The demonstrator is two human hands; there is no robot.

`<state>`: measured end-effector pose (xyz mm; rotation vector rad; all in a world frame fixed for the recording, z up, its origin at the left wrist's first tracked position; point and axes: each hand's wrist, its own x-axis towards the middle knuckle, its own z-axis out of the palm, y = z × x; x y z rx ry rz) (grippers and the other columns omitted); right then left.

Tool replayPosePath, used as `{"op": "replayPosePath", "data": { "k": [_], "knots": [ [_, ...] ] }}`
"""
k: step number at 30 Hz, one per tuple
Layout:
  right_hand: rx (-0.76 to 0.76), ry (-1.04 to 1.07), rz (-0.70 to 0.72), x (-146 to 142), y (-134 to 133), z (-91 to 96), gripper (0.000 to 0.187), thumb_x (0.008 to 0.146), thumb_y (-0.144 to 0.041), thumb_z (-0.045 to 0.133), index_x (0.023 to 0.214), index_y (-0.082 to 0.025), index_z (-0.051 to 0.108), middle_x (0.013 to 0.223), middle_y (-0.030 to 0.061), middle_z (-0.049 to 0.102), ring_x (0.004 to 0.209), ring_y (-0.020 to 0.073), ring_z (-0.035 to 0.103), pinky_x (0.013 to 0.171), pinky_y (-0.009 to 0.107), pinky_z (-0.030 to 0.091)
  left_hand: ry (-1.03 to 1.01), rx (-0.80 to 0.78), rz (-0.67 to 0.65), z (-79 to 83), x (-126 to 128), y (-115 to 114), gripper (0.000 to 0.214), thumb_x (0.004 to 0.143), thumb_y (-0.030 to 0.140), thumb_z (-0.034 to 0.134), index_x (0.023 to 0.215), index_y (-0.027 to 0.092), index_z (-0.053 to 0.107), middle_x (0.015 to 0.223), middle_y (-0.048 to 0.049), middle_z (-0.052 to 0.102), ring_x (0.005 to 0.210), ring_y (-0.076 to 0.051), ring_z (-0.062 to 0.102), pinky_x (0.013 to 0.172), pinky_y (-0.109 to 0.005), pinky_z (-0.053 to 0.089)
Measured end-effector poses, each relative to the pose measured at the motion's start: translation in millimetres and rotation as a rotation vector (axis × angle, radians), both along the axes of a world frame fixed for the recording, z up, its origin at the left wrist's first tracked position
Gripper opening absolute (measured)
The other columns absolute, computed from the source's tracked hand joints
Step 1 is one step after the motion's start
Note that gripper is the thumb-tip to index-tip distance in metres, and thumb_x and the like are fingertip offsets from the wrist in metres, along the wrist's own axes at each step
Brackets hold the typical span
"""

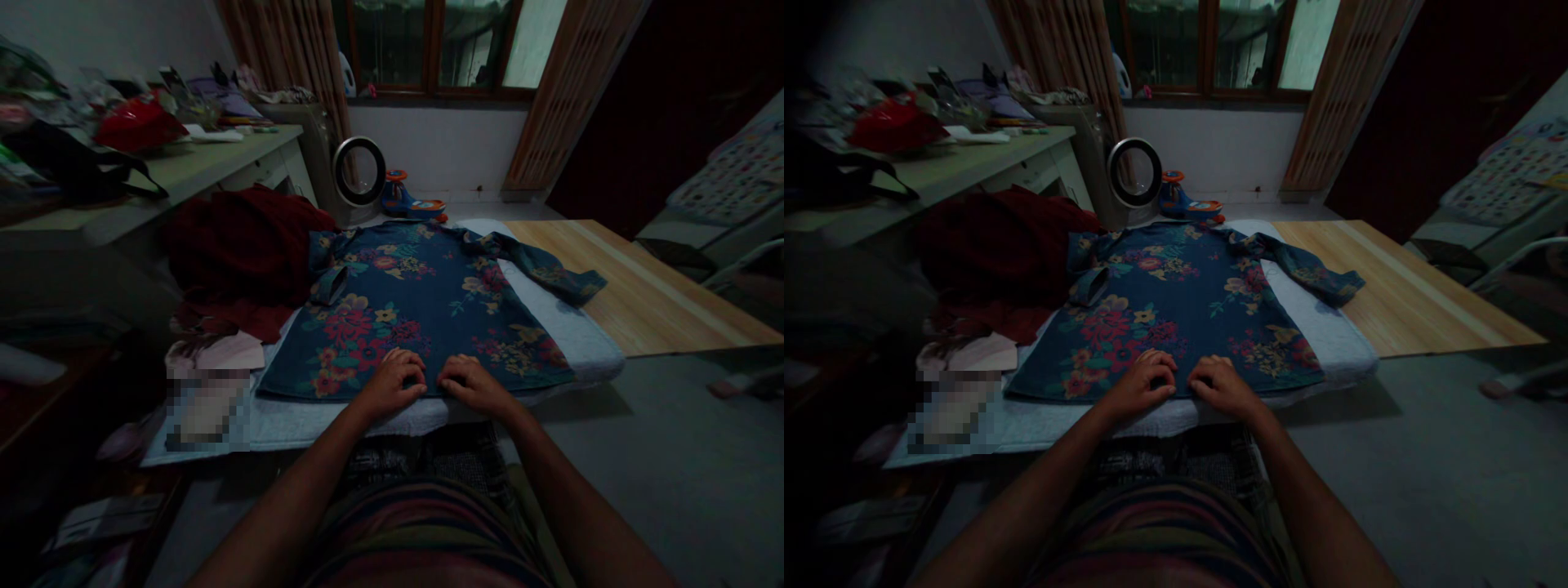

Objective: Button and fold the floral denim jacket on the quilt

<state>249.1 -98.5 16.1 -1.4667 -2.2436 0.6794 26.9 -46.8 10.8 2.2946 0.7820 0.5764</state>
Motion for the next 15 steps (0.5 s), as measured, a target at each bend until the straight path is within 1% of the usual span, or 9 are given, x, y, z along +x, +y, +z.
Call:
{"op": "replayPosePath", "data": {
  "k": [3, 5, 6, 8, 10, 13, 15],
  "knots": [
    [0.127, -0.052, -0.142, -2.7, -2.3, -6.0, 0.024, 0.089, -0.017, 0.053, 0.107, -0.021, 0.067, 0.115, 0.0075, 0.063, 0.107, 0.0213, 0.052, 0.093, 0.038, 0.039, 0.030, 0.049, 0.018, -3.8, 1.9, -0.8, 0.018, 0.081, 0.025, 0.066, 0.099, 0.023, 0.069, 0.128, -0.0060, 0.059, 0.125, -0.024, 0.048, 0.110, -0.044, 0.034],
    [0.184, -0.159, -0.191, -2.3, -6.2, -10.1, 0.032, 0.088, -0.019, 0.055, 0.117, -0.024, 0.065, 0.129, 0.0089, 0.058, 0.118, 0.0250, 0.048, 0.100, 0.043, 0.037, 0.067, 0.085, 0.023, -6.7, 3.1, -1.0, 0.028, 0.083, 0.025, 0.064, 0.110, 0.025, 0.067, 0.140, -0.0055, 0.052, 0.135, -0.026, 0.040, 0.114, -0.047, 0.030],
    [0.195, -0.213, -0.205, -0.4, -8.6, -12.0, 0.035, 0.088, -0.020, 0.055, 0.121, -0.025, 0.064, 0.133, 0.0089, 0.056, 0.121, 0.0263, 0.046, 0.102, 0.045, 0.036, 0.090, 0.098, 0.021, -7.7, 3.7, -1.3, 0.030, 0.084, 0.025, 0.063, 0.114, 0.026, 0.066, 0.143, -0.0050, 0.050, 0.138, -0.027, 0.037, 0.116, -0.048, 0.027],
    [0.204, -0.298, -0.235, 7.9, -13.3, -15.0, 0.039, 0.089, -0.021, 0.054, 0.126, -0.027, 0.061, 0.137, 0.0087, 0.054, 0.123, 0.0274, 0.046, 0.104, 0.048, 0.035, 0.128, 0.112, 0.019, -8.6, 4.6, -2.1, 0.031, 0.086, 0.025, 0.059, 0.117, 0.027, 0.065, 0.145, -0.0045, 0.050, 0.140, -0.027, 0.034, 0.117, -0.050, 0.025],
    [0.203, -0.348, -0.280, 21.7, -17.2, -16.3, 0.040, 0.090, -0.021, 0.053, 0.128, -0.026, 0.060, 0.138, 0.0090, 0.054, 0.123, 0.0277, 0.047, 0.104, 0.048, 0.036, 0.148, 0.116, 0.022, -8.3, 4.7, -3.4, 0.031, 0.088, 0.026, 0.057, 0.119, 0.026, 0.064, 0.145, -0.0046, 0.050, 0.141, -0.027, 0.034, 0.118, -0.051, 0.024],
    [0.177, -0.384, -0.372, 44.2, -19.6, -13.1, 0.038, 0.089, -0.020, 0.052, 0.126, -0.023, 0.062, 0.136, 0.0102, 0.056, 0.122, 0.0281, 0.050, 0.101, 0.046, 0.039, 0.167, 0.112, 0.023, -6.3, 3.7, -4.6, 0.031, 0.089, 0.027, 0.057, 0.120, 0.026, 0.063, 0.146, -0.0050, 0.049, 0.141, -0.027, 0.034, 0.118, -0.052, 0.023],
    [0.146, -0.403, -0.423, 52.4, -17.3, -7.9, 0.035, 0.089, -0.019, 0.052, 0.122, -0.020, 0.064, 0.132, 0.0116, 0.058, 0.119, 0.0288, 0.051, 0.100, 0.046, 0.040, 0.178, 0.103, 0.018, -3.4, 3.9, -3.5, 0.033, 0.088, 0.026, 0.059, 0.120, 0.026, 0.063, 0.146, -0.0058, 0.049, 0.140, -0.028, 0.035, 0.117, -0.052, 0.024]
  ]
}}
